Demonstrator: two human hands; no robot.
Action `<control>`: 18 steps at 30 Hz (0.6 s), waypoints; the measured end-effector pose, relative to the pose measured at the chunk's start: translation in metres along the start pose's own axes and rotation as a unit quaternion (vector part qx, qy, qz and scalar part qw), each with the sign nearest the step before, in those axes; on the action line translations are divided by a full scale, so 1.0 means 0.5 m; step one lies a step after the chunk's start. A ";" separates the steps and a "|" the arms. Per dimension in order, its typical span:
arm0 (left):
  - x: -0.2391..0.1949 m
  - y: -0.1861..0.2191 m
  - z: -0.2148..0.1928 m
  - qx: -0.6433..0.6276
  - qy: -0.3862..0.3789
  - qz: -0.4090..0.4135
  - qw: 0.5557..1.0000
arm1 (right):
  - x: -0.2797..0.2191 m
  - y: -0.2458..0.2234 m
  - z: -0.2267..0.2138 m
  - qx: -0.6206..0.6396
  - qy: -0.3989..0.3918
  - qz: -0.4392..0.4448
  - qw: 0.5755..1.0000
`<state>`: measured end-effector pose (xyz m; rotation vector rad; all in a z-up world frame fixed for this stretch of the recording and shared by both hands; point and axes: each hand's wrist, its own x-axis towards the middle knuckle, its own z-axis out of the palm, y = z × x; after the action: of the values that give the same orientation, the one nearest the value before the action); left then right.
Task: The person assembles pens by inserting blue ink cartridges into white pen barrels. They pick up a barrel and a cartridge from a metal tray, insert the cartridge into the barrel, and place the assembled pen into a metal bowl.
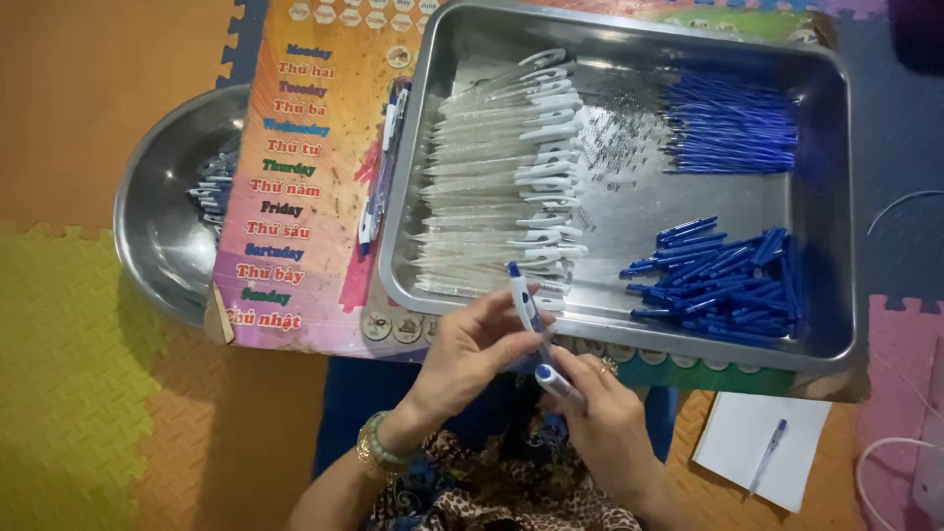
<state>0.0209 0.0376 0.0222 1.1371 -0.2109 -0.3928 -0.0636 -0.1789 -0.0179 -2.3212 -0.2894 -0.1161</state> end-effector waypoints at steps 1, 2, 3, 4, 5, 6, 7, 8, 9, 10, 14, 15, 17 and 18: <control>-0.003 0.000 0.004 0.000 0.001 -0.001 1.000 | 0.001 -0.008 -0.008 0.001 -0.002 0.001 1.000; -0.004 0.000 0.007 -0.016 -0.001 -0.002 1.000 | 0.005 -0.015 -0.016 0.014 -0.009 -0.010 1.000; -0.006 0.001 0.011 -0.032 -0.004 -0.003 0.999 | 0.009 -0.022 -0.025 0.027 -0.015 -0.021 0.999; -0.010 0.000 0.012 -0.032 -0.003 -0.004 0.999 | 0.013 -0.025 -0.045 0.028 -0.016 -0.020 0.999; -0.014 -0.002 0.014 -0.068 0.009 -0.050 0.996 | 0.017 -0.029 -0.065 0.083 0.014 -0.017 0.996; -0.018 -0.004 0.016 -0.104 0.020 -0.095 0.990 | 0.021 -0.032 -0.085 0.137 0.044 -0.013 0.989; -0.023 -0.002 0.013 -0.103 0.021 -0.096 0.990 | 0.017 0.008 -0.083 0.138 0.044 -0.013 0.989; -0.026 0.000 0.011 -0.132 -0.002 -0.109 0.985 | 0.014 0.047 -0.082 0.304 0.071 -0.060 0.948; -0.030 0.002 0.009 -0.160 -0.026 -0.123 0.979 | 0.011 0.087 -0.080 0.460 0.095 -0.105 0.877; -0.030 0.001 0.011 -0.160 -0.026 -0.123 0.979 | 0.030 0.096 -0.088 0.460 0.095 -0.104 0.877; -0.036 -0.012 0.013 -0.176 -0.047 -0.146 0.972 | 0.053 0.024 -0.104 0.503 0.010 -0.141 0.853; -0.038 -0.016 0.013 -0.168 -0.054 -0.148 0.973 | 0.046 -0.020 -0.106 0.467 0.079 -0.055 0.879; -0.041 -0.019 0.013 -0.156 -0.063 -0.148 0.975 | 0.048 -0.053 -0.110 0.404 0.095 -0.010 0.910; -0.043 -0.021 0.013 -0.145 -0.073 -0.147 0.976 | 0.049 -0.070 -0.112 0.337 0.109 0.036 0.934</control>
<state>-0.0034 0.0372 0.0161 0.8520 -0.1080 -0.7460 -0.0482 -0.1919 0.0496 -1.6144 -0.1028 -0.2016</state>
